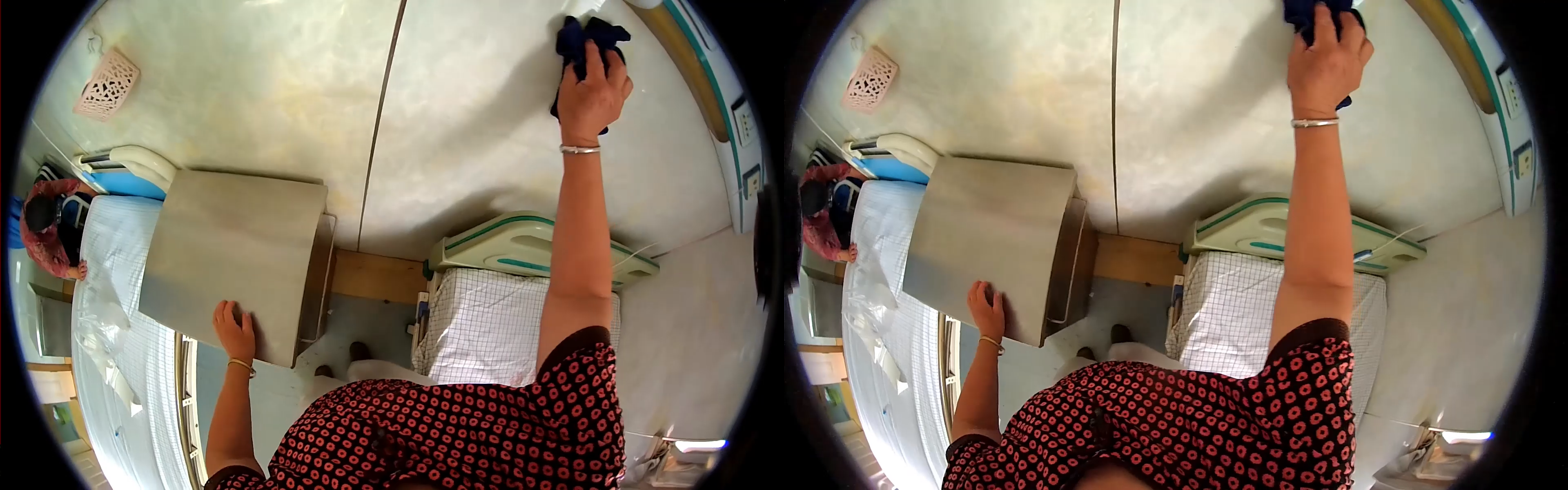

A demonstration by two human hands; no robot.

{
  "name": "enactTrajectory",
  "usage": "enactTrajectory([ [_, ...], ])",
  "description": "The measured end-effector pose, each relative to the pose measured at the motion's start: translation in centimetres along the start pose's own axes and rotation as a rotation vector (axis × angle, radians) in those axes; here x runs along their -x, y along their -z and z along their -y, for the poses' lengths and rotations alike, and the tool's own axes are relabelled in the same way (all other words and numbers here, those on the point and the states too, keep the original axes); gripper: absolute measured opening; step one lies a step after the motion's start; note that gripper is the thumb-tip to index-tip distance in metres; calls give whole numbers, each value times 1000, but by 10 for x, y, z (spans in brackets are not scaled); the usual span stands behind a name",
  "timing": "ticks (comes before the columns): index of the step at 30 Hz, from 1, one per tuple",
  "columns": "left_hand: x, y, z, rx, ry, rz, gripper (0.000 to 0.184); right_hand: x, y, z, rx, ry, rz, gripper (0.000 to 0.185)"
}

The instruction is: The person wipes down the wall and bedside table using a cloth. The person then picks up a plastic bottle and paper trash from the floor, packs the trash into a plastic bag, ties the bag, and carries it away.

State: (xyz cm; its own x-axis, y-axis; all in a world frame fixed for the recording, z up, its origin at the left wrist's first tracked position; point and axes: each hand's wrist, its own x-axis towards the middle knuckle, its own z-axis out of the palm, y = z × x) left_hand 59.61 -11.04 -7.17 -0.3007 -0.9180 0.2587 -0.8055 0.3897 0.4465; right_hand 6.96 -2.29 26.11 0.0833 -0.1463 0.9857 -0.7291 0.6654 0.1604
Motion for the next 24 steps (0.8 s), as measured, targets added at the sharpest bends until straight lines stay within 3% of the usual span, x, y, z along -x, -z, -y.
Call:
enactTrajectory([
  [2,4,-6,-10,-58,39,-12,37,18,-4,20,-63,79,79,37],
  [4,2,-7,-23,-118,69,-27,39,54,-16,40,-176,303,90,30],
  [8,-1,-6,-30,-171,134,11,43,180,-24,83,-362,381,483,15],
  [9,0,-6,-30,-186,126,17,43,195,-18,93,-433,540,471,15],
  [10,1,-7,-30,-192,129,27,43,227,-15,102,-540,536,772,15],
  [12,-1,-6,-32,-181,125,23,43,287,-10,111,-469,824,1002,14],
  [16,0,-6,-31,-201,142,22,43,343,6,105,-458,461,1293,16],
  [17,-1,-4,-32,-200,123,26,42,341,17,100,-461,463,1307,16],
  [19,-4,-4,-35,-187,98,15,41,314,25,89,-597,324,1096,23],
  [23,-2,-4,-33,-207,89,-11,40,197,31,55,-486,228,825,31],
  [24,-1,-4,-33,-196,89,0,40,167,28,40,-439,246,617,37],
])
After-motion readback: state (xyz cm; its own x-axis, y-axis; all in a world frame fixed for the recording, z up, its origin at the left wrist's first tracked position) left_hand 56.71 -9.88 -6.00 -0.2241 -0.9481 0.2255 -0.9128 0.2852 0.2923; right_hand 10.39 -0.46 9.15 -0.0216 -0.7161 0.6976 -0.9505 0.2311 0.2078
